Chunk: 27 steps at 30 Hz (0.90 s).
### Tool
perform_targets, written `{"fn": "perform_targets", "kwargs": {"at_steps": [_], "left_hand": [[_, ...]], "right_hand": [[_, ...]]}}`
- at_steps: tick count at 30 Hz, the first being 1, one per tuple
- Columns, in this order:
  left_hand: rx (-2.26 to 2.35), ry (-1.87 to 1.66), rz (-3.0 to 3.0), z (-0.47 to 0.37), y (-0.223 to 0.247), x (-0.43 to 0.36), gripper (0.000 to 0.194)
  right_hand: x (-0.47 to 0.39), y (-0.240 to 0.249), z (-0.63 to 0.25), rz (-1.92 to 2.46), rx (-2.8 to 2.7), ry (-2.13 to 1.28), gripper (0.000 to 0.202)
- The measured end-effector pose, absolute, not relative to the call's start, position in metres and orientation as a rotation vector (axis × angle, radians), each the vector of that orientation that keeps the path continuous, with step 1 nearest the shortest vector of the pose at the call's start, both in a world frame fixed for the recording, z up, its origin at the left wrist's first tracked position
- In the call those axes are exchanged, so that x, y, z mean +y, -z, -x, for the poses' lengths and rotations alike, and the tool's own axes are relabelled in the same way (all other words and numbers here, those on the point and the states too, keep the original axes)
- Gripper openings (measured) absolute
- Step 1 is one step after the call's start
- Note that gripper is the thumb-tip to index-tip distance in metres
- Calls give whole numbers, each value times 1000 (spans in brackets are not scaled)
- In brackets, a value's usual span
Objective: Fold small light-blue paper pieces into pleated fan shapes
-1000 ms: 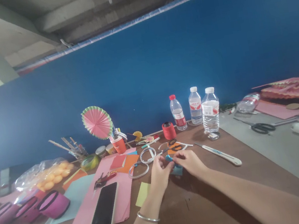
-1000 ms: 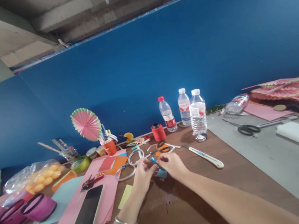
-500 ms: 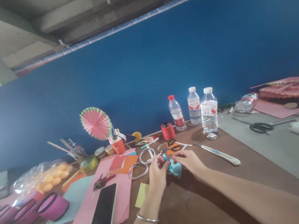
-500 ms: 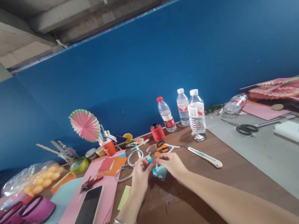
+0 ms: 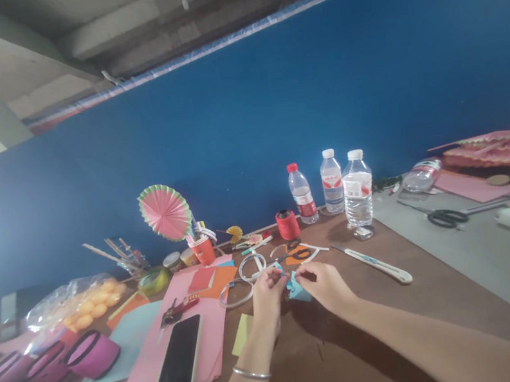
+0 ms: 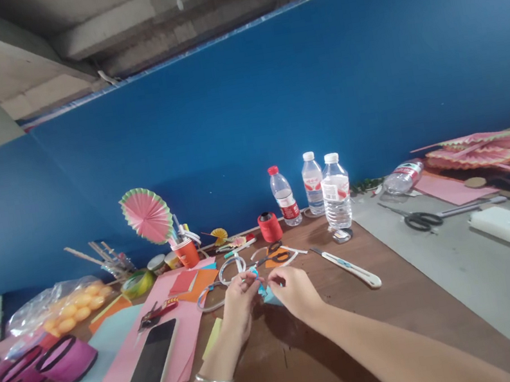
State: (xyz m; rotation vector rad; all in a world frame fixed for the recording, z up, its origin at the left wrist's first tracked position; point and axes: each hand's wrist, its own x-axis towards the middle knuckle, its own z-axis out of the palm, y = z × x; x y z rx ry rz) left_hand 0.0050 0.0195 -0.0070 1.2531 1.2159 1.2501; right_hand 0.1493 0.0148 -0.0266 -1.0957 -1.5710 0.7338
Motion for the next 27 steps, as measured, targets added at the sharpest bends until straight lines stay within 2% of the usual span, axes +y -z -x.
{"fn": "perform_targets", "kwargs": {"at_steps": [4,8,15,21,27], "left_hand": [[1226,-1249,-1373,-2,8,22,28],[1189,-1246,-1449,-4,8,22,28],[1232,-1180,-1592,-8,5,17,26],[1240,-1162,-1613,-11,9,16,26],[1260,-1146,-1666,-13,8,11,27]], "right_hand": [[15,32,-145,1178,-1631,-854,31],[17,34,-144,1154,-1592,-987,32],[16,30,-142,994,-1144,-1394,35],[17,30,-141,985,-998,-1450,38],[17,31,-142,1069,-1108,-1309,31]]}}
